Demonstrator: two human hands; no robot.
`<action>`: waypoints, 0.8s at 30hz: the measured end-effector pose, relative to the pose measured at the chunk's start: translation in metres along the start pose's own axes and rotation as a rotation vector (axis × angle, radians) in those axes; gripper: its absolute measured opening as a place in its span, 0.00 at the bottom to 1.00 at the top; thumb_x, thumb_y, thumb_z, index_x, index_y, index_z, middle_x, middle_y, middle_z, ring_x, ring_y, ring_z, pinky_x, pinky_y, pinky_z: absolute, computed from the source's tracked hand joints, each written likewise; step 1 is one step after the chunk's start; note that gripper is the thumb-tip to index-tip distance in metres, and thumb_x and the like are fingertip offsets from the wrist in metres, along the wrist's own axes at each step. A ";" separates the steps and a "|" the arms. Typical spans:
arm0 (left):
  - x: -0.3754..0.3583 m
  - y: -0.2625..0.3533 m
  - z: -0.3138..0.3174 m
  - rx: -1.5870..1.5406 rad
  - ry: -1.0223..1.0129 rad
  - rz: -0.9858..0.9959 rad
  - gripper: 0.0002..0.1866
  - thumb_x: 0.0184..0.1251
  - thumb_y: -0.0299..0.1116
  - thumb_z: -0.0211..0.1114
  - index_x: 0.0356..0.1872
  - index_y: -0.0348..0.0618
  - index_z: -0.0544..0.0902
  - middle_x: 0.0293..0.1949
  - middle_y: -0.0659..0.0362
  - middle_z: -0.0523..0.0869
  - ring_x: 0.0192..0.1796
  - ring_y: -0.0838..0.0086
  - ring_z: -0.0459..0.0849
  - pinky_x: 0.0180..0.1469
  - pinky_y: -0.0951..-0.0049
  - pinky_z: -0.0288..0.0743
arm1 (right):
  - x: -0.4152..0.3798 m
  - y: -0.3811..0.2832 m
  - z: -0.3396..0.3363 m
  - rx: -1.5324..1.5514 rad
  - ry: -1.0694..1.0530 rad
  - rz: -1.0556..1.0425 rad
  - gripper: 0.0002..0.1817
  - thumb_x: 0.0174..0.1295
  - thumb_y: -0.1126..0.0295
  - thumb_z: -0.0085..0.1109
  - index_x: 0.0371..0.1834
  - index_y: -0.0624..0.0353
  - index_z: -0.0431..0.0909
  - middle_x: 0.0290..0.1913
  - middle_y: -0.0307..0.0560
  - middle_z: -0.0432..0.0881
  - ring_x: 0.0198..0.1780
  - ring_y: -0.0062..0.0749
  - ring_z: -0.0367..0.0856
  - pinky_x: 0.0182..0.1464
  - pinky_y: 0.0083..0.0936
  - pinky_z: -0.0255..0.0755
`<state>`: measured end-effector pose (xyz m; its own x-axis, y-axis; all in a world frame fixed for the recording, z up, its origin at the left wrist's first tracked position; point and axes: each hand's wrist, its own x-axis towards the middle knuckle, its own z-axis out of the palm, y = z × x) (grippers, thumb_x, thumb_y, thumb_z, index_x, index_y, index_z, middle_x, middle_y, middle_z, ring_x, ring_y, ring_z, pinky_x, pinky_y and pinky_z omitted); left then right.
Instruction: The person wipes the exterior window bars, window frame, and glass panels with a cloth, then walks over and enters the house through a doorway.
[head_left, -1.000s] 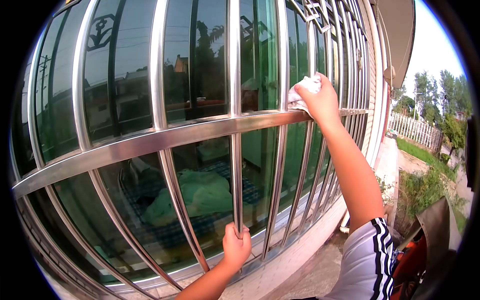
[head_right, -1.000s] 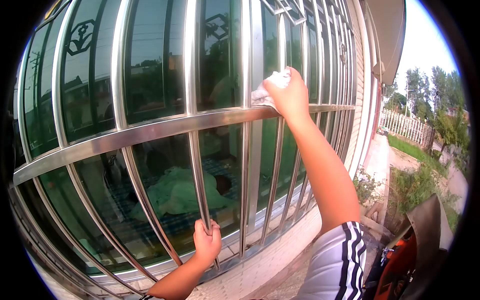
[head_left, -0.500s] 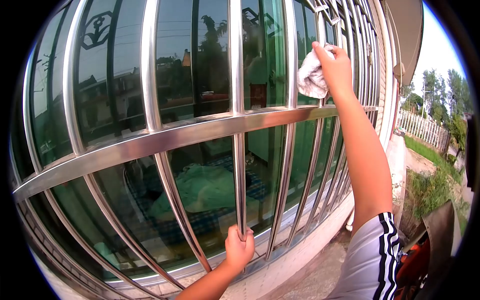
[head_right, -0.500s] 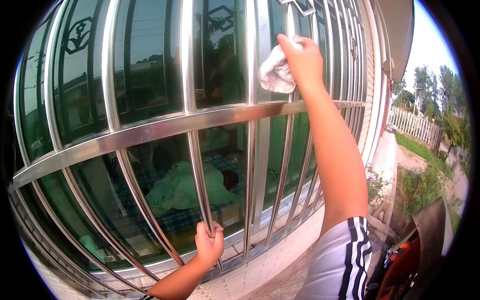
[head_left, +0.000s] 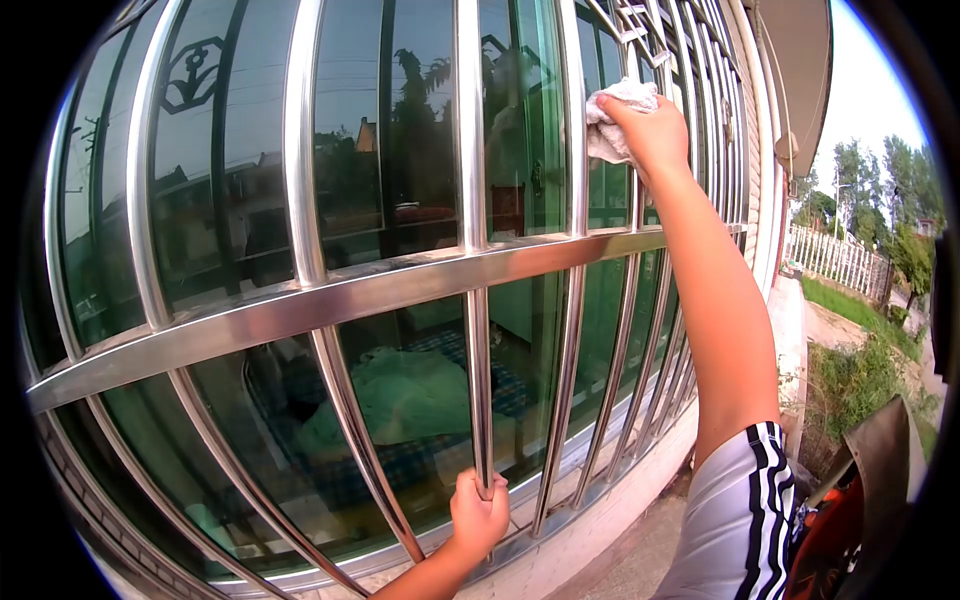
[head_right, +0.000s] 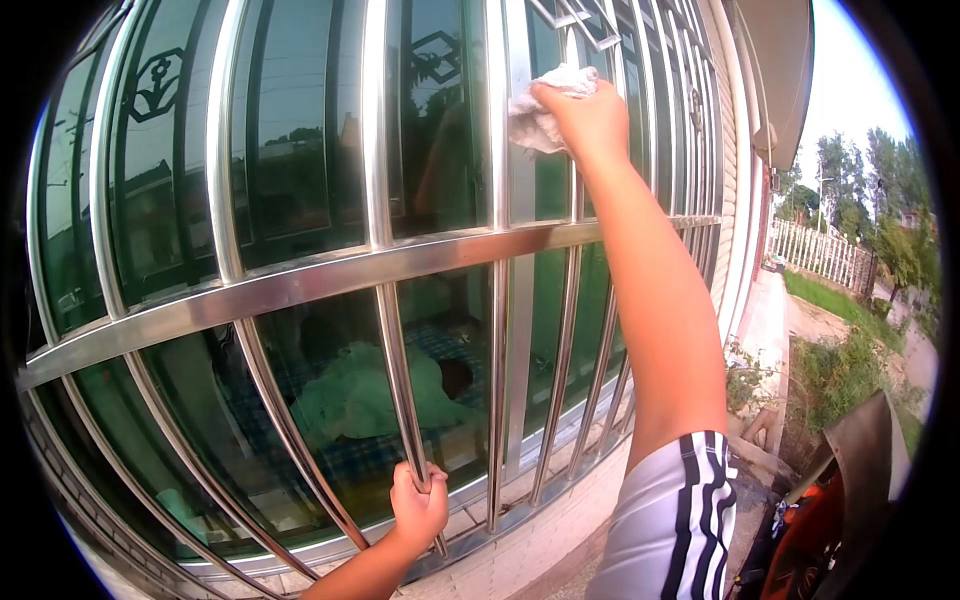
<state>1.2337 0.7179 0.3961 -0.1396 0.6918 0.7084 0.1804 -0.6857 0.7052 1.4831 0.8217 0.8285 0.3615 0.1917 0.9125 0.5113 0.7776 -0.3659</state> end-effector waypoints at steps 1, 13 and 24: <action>0.000 -0.001 -0.001 -0.003 0.008 0.012 0.08 0.62 0.22 0.61 0.39 0.38 0.70 0.30 0.55 0.85 0.32 0.72 0.84 0.38 0.72 0.77 | 0.013 -0.008 0.005 0.200 -0.042 0.064 0.24 0.48 0.65 0.76 0.44 0.71 0.80 0.40 0.54 0.86 0.39 0.36 0.87 0.40 0.30 0.81; -0.001 -0.006 -0.001 0.004 0.020 0.046 0.09 0.61 0.22 0.62 0.38 0.39 0.71 0.29 0.55 0.85 0.31 0.73 0.84 0.38 0.73 0.77 | -0.008 -0.009 -0.021 0.374 -0.404 0.253 0.17 0.59 0.69 0.68 0.48 0.68 0.81 0.44 0.49 0.85 0.41 0.30 0.85 0.43 0.27 0.81; -0.003 0.000 0.009 0.090 0.166 -0.013 0.08 0.60 0.22 0.60 0.38 0.38 0.70 0.27 0.57 0.82 0.30 0.75 0.81 0.37 0.74 0.76 | 0.037 0.005 -0.107 0.687 0.170 -0.044 0.24 0.58 0.66 0.71 0.51 0.73 0.77 0.46 0.53 0.84 0.42 0.31 0.85 0.45 0.26 0.79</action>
<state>1.2431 0.7177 0.3938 -0.2999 0.6489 0.6992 0.2625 -0.6486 0.7145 1.5825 0.7692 0.8411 0.4973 0.0991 0.8619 -0.0592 0.9950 -0.0803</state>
